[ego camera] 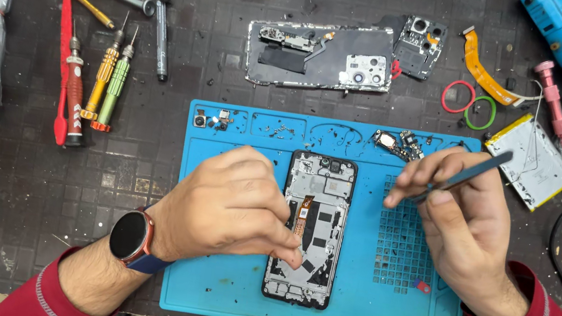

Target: The person works on a disassembled smartphone lying on a blue repair mat, using a small screwdriver to pry and adjust components inside the phone frame, then switches to tweezers to lift and reposition small parts and flex cables inside the device.

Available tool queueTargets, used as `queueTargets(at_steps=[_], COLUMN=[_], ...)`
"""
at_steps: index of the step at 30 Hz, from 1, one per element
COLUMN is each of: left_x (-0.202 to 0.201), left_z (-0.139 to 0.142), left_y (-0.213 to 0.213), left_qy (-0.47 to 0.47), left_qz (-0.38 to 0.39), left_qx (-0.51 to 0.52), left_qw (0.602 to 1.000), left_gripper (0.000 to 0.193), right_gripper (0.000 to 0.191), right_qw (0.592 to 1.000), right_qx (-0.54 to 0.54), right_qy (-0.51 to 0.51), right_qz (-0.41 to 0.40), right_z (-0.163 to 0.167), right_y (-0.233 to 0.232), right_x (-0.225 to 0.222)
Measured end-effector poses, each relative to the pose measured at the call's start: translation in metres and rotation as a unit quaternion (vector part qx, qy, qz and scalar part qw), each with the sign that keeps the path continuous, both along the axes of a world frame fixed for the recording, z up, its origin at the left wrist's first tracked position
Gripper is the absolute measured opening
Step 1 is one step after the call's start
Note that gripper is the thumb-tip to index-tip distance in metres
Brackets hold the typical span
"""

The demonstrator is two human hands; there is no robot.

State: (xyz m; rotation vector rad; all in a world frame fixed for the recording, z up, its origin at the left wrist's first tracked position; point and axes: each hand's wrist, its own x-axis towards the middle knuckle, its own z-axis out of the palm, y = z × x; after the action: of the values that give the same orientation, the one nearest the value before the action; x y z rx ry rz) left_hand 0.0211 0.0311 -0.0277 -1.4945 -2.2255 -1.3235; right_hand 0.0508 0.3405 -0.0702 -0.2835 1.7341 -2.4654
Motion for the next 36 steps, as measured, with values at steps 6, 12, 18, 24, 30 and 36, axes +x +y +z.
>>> queueTargets(at_steps=[6, 12, 18, 24, 30, 36], left_x=[0.004, 0.006, 0.002, 0.011, 0.018, 0.016], left_z=[-0.004, -0.008, -0.005, -0.015, -0.021, -0.031], left_y=[-0.007, -0.009, -0.012, 0.000, 0.009, 0.015], left_qy=[0.104, 0.109, 0.111, -0.107, -0.581, -0.705], left_qz=[0.023, 0.031, 0.034, 0.090, 0.019, -0.012], left_qx=[0.027, 0.038, 0.020, 0.058, 0.175, 0.179], left_qw=[0.994, 0.993, 0.993, 0.988, 0.795, 0.686], left_gripper=[0.030, 0.031, 0.029, 0.029, 0.030, 0.040], right_gripper=[0.019, 0.025, 0.024, 0.030, 0.037, 0.042], right_qw=[0.946, 0.951, 0.938, 0.927, 0.881, 0.865], right_qx=[0.194, 0.143, 0.192, 0.212, 0.255, 0.281], right_qy=[0.256, 0.261, 0.273, 0.299, 0.393, 0.413], right_qz=[-0.029, 0.084, 0.098, 0.079, 0.063, 0.059], right_z=[0.002, -0.006, 0.001, 0.009, 0.024, 0.026], right_y=[-0.005, -0.007, 0.001, -0.003, 0.000, -0.002], right_x=[0.012, 0.017, 0.014, 0.012, 0.003, -0.001])
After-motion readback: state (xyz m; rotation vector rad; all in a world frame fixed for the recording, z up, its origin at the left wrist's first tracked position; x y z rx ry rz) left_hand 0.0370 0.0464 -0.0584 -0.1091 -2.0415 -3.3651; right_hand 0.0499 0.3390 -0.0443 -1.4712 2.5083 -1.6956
